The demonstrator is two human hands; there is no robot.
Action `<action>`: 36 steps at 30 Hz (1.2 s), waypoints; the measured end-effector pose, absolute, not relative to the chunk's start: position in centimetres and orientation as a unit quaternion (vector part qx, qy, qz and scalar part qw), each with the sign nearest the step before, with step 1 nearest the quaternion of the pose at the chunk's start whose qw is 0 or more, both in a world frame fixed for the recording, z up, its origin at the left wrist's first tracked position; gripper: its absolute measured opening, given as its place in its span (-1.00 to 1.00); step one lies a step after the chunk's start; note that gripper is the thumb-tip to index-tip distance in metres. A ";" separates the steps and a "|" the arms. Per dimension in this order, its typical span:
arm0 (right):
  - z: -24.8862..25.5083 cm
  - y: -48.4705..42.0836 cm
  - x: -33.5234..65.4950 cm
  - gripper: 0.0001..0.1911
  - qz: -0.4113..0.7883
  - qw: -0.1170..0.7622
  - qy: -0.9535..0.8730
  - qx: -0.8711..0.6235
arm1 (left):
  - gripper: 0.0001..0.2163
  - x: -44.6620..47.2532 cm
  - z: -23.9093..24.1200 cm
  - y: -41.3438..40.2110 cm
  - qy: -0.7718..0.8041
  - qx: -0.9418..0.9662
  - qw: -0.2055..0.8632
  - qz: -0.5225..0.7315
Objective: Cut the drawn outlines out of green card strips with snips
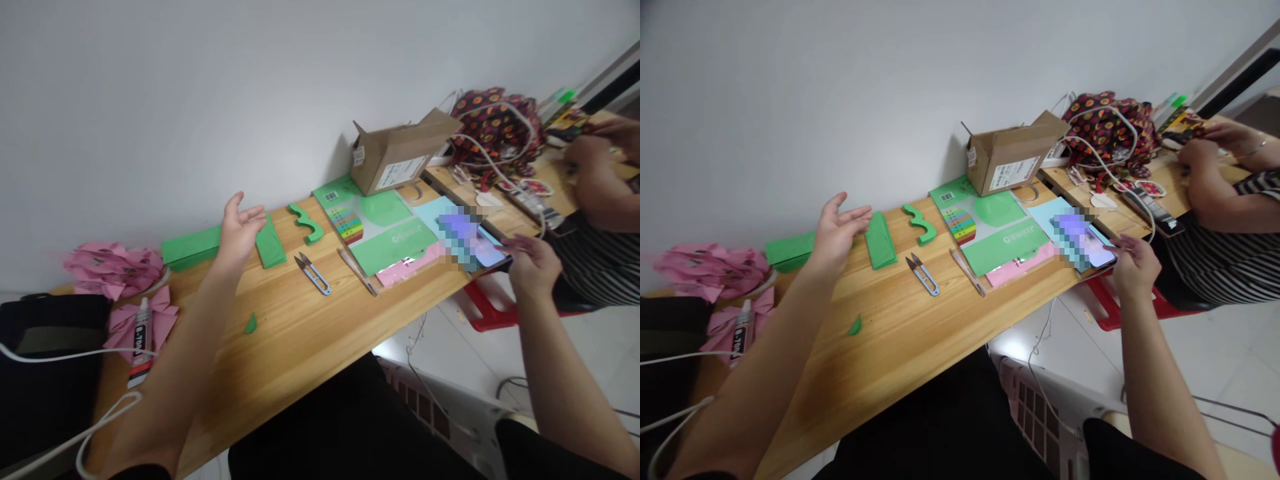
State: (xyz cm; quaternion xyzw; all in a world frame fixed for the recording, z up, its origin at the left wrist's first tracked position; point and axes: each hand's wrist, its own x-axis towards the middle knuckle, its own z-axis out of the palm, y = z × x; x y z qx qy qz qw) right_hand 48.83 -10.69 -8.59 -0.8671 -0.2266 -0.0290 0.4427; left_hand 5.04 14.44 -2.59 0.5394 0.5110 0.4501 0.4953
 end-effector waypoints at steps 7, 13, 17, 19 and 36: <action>-9.2 -11.2 48.0 -0.66 -0.013 0.397 -0.231 -0.888 | -0.31 5.3 -2.3 13.8 0.523 0.526 0.501 0.446; -9.0 -10.5 48.8 -0.65 -0.004 0.374 -0.259 -0.891 | -0.31 4.9 -2.7 14.0 0.512 0.535 0.498 0.452; -9.4 -10.9 48.5 -0.63 -0.022 0.379 -0.258 -0.889 | -0.31 4.8 -3.2 14.4 0.497 0.543 0.505 0.451; -9.6 -11.2 48.3 -0.63 -0.030 0.379 -0.257 -0.889 | -0.31 4.8 -3.3 14.5 0.496 0.545 0.504 0.451; -8.8 -7.9 50.0 -0.61 0.044 0.321 -0.355 -0.877 | -0.33 4.8 -2.7 13.9 0.523 0.536 0.487 0.449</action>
